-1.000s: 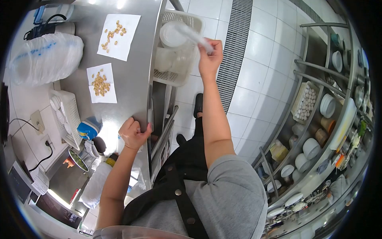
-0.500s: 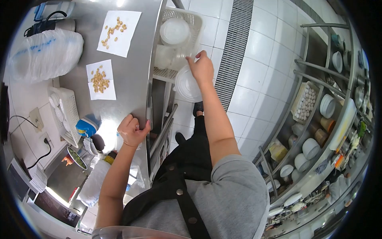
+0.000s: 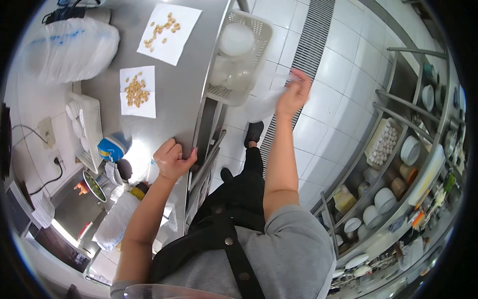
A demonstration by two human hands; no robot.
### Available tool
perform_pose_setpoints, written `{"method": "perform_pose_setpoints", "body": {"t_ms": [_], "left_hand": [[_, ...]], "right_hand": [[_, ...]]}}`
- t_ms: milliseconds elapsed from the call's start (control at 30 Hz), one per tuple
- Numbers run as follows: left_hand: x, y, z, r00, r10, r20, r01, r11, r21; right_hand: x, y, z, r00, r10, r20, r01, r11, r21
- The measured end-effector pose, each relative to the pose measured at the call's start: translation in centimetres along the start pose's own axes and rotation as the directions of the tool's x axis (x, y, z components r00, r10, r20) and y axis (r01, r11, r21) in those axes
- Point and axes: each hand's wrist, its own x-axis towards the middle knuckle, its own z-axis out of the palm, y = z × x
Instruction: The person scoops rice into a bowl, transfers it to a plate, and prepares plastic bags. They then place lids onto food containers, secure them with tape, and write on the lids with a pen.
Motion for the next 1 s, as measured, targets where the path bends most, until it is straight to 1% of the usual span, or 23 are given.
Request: {"method": "perform_pose_setpoints", "body": {"t_ms": [33, 100, 133, 167, 200, 233, 267, 300, 333, 367, 400, 433, 467, 500, 567, 667, 767, 800, 867, 900, 933, 967, 1000], "left_hand": [[-0.1, 0.0, 0.0, 1.000, 0.004, -0.004, -0.004, 1.000, -0.004], [-0.1, -0.3, 0.1, 1.000, 0.011, -0.009, -0.011, 1.000, -0.007], [-0.3, -0.3, 0.0, 1.000, 0.003, 0.007, -0.003, 1.000, 0.025], [-0.5, -0.4, 0.0, 1.000, -0.003, 0.023, 0.001, 0.999, 0.054], [-0.7, -0.5, -0.1, 0.999, -0.007, 0.039, 0.004, 0.997, 0.082], [-1.1, -0.7, -0.1, 0.999, 0.010, 0.041, -0.014, 0.996, 0.092], [-1.7, -1.1, 0.1, 0.999, 0.025, 0.044, -0.029, 0.994, 0.104], [-2.5, -1.6, 0.3, 0.998, 0.040, 0.048, -0.046, 0.992, 0.116], [-3.5, -2.4, 1.0, 0.985, 0.077, 0.153, -0.105, 0.978, 0.182], [-4.8, -3.4, 2.2, 0.986, 0.023, 0.164, -0.035, 0.997, 0.075], [-6.1, -4.2, 3.7, 0.983, -0.026, 0.180, 0.033, 0.999, -0.036], [-6.6, -4.5, 4.5, 0.977, -0.066, 0.203, 0.097, 0.984, -0.149], [-4.5, -3.1, 2.1, 0.970, -0.041, 0.241, 0.088, 0.978, -0.188], [-4.7, -3.3, 2.0, 0.968, -0.040, 0.250, 0.075, 0.989, -0.130], [-5.4, -4.1, 2.1, 0.963, -0.027, 0.269, 0.034, 0.999, -0.020], [-5.7, -4.1, 2.3, 0.970, 0.012, 0.243, -0.047, 0.989, 0.137], [-4.5, -3.4, 1.7, 0.984, -0.005, 0.181, -0.026, 0.986, 0.166], [-3.9, -3.0, 1.4, 0.988, 0.015, 0.152, -0.039, 0.988, 0.153], [-2.7, -2.3, 0.9, 0.995, 0.049, 0.091, -0.061, 0.990, 0.128], [-2.4, -1.7, 0.7, 0.996, 0.013, 0.085, -0.020, 0.997, 0.080], [-1.9, -1.1, 0.5, 0.997, -0.024, 0.078, 0.021, 0.999, 0.033], [-1.5, -0.7, 0.2, 0.995, -0.063, 0.073, 0.064, 0.998, -0.012], [-1.1, -0.6, 0.1, 0.996, -0.042, 0.075, 0.041, 0.999, 0.022]], "right_hand": [[1.0, -1.2, -0.4, 0.994, -0.107, 0.007, 0.107, 0.994, -0.007], [2.0, -7.6, 0.8, 0.998, -0.035, 0.057, 0.025, 0.986, 0.162], [2.2, -10.8, 1.4, 0.973, -0.129, 0.192, 0.077, 0.963, 0.259], [2.2, -13.4, 2.6, 0.922, -0.235, 0.308, 0.115, 0.925, 0.361], [1.8, -15.7, 4.5, 0.853, -0.307, 0.422, 0.114, 0.899, 0.423], [0.6, -17.6, 6.5, 0.764, -0.380, 0.521, 0.103, 0.869, 0.484], [-0.9, -18.6, 8.8, 0.653, -0.401, 0.642, 0.150, 0.900, 0.409], [-2.7, -21.0, 11.2, 0.535, -0.436, 0.724, 0.308, 0.898, 0.314], [-5.5, -22.9, 13.7, 0.483, -0.402, 0.778, 0.281, 0.913, 0.297], [-7.9, -24.8, 16.3, 0.314, -0.329, 0.891, 0.375, 0.905, 0.202], [-11.5, -24.5, 19.1, 0.178, -0.367, 0.913, 0.390, 0.878, 0.277], [-15.0, -24.9, 20.9, 0.103, -0.333, 0.937, 0.402, 0.876, 0.266], [-18.2, -24.7, 22.7, -0.027, -0.292, 0.956, 0.444, 0.853, 0.273], [-20.8, -24.3, 24.2, -0.149, -0.234, 0.961, 0.485, 0.830, 0.277], [-24.4, -23.2, 26.0, -0.132, -0.169, 0.977, 0.558, 0.801, 0.214], [-25.1, -21.6, 26.6, -0.050, -0.266, 0.963, 0.598, 0.764, 0.242], [-25.0, -21.0, 26.9, -0.052, -0.280, 0.959, 0.460, 0.845, 0.272], [-23.5, -21.6, 26.2, 0.090, -0.379, 0.921, 0.341, 0.881, 0.329], [-19.5, -22.4, 23.9, 0.391, -0.490, 0.779, 0.121, 0.867, 0.484], [-16.6, -22.6, 22.1, 0.563, -0.477, 0.675, 0.073, 0.842, 0.534], [-13.6, -22.2, 20.0, 0.713, -0.439, 0.547, 0.040, 0.804, 0.593], [-11.0, -20.3, 18.7, 0.860, -0.345, 0.377, 0.101, 0.838, 0.536], [-8.5, -18.5, 17.4, 0.955, -0.230, 0.185, 0.123, 0.879, 0.460]]}}
